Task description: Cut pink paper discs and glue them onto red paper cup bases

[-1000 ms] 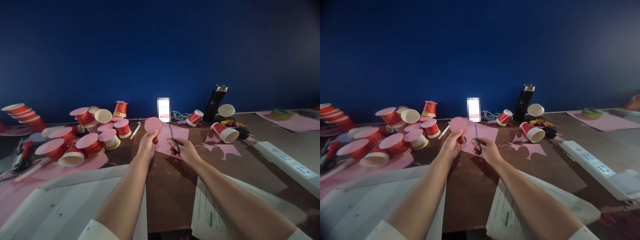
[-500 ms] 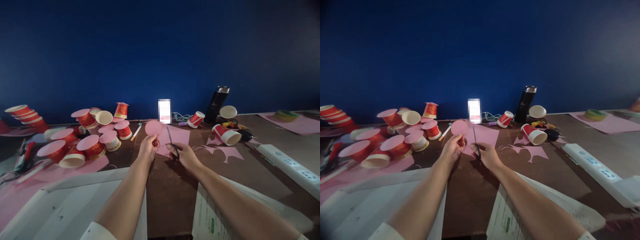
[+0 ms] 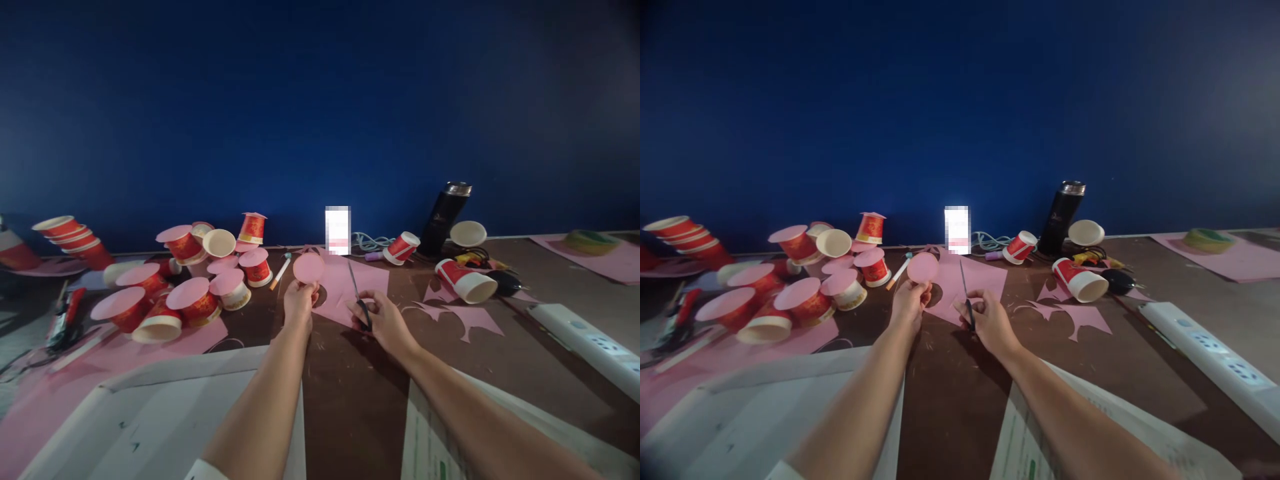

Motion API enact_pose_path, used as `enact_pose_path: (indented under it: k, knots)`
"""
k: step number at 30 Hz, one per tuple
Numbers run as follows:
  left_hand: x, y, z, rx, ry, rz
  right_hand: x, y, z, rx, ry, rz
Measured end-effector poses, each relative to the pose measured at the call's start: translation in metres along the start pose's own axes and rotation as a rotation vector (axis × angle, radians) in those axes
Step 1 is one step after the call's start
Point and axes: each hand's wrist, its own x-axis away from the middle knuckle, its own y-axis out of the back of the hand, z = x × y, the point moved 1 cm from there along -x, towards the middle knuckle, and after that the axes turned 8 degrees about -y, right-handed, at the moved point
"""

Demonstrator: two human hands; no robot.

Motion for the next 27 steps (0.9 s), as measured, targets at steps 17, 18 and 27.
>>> enact_pose_path:
  k: [17,18,27]
  knots:
    - [-0.012,0.014,-0.006,-0.024,-0.125,-0.19,-0.004,0.019,0.01,0.486,0.203,-0.259]
    - [-0.012,0.015,-0.007,-0.027,-0.136,-0.196,-0.005,0.022,0.009,0.554,0.208,-0.277]
    - [-0.011,0.011,-0.002,-0.086,-0.155,-0.152,-0.017,0.036,0.002,0.933,0.229,-0.306]
